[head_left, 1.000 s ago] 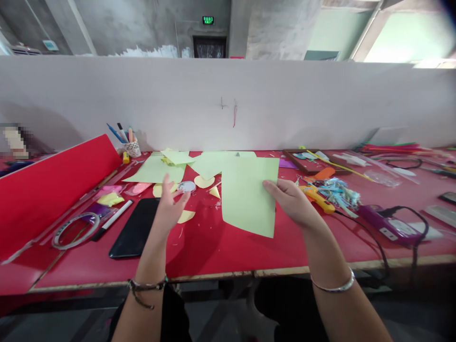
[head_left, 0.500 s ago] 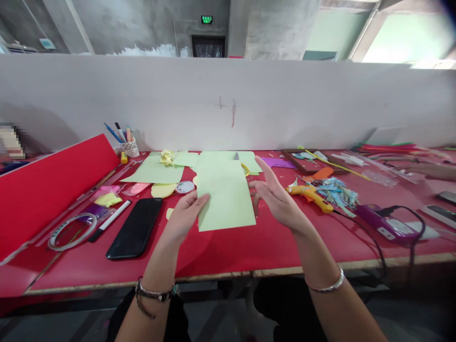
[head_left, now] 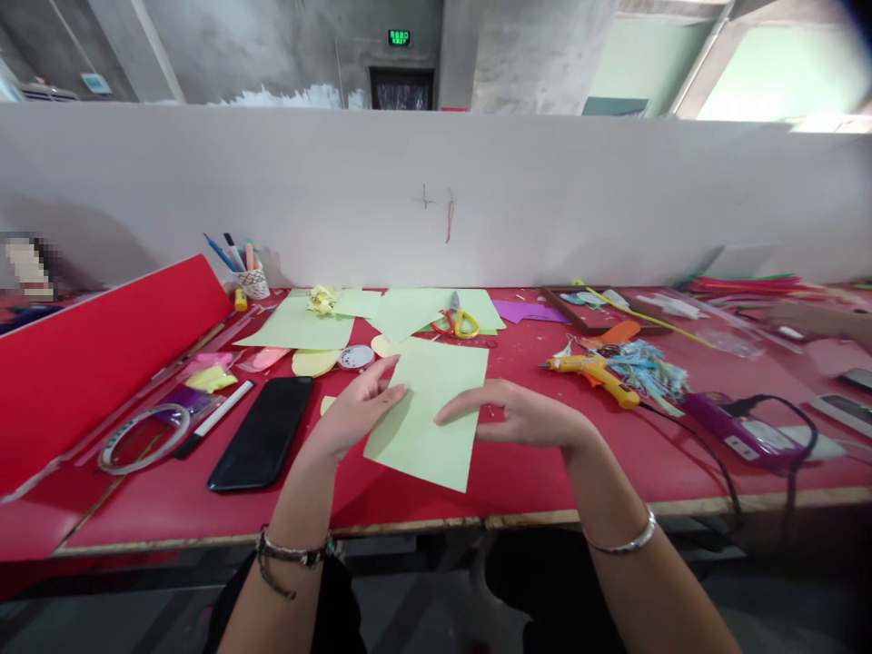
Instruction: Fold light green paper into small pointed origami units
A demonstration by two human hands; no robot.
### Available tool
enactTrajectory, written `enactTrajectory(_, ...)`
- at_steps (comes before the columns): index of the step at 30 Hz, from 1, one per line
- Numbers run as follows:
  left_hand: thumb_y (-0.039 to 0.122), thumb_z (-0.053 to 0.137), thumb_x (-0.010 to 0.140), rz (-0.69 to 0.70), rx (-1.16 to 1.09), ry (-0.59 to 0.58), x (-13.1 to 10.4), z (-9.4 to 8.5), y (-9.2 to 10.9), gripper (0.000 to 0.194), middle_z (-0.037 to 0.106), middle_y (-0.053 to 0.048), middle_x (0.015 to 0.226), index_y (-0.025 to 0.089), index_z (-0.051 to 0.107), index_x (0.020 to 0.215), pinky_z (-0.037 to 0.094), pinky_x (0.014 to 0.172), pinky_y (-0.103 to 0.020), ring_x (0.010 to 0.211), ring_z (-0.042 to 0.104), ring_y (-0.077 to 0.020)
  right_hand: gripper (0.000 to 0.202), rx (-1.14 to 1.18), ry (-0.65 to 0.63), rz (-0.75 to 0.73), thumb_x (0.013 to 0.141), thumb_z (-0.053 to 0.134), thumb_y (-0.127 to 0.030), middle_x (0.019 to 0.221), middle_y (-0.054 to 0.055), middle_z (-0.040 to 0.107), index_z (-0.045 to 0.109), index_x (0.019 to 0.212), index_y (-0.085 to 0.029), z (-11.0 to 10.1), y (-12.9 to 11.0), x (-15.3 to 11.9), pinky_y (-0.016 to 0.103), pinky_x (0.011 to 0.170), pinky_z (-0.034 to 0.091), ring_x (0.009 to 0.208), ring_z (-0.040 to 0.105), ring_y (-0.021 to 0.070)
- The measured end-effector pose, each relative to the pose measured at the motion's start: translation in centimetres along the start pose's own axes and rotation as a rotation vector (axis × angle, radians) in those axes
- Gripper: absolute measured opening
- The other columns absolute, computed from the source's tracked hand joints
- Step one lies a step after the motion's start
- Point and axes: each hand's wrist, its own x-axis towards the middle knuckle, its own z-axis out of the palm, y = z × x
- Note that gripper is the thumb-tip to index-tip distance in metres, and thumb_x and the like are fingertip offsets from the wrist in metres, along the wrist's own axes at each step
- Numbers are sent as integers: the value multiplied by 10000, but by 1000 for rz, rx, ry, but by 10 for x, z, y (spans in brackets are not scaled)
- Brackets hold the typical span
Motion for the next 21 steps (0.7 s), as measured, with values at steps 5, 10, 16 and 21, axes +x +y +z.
enactTrajectory(5,331,541,787,112,34,14,5,2,-4,632,653,-36,852,190,282,1346,465,674,-245,711,599,-140,150,119,237,102,779,548,-263,796,29,655,647,824,-160,4,8,4,226,664,466,736,586,118)
enactTrajectory(10,366,464,824,234,151,7,3,10,-5,448,650,-37,845,195,460,1238,449,704,-255,748,585,-157,265,126,455,227,747,573,-393,610,-25,508,547,649,-148,9,15,9,196,506,371,557,477,80)
enactTrajectory(16,437,440,827,264,311,142,-2,19,-6,329,635,-26,795,187,609,961,446,640,-235,732,571,-168,256,119,562,272,718,604,-394,586,-34,497,497,684,-163,19,13,17,212,502,372,531,473,87)
enactTrajectory(21,419,472,818,277,217,51,2,24,-3,368,635,-47,942,179,556,1084,451,717,-241,804,575,-164,337,130,734,257,681,650,-368,607,-40,528,461,904,-201,27,8,23,233,490,418,530,512,109)
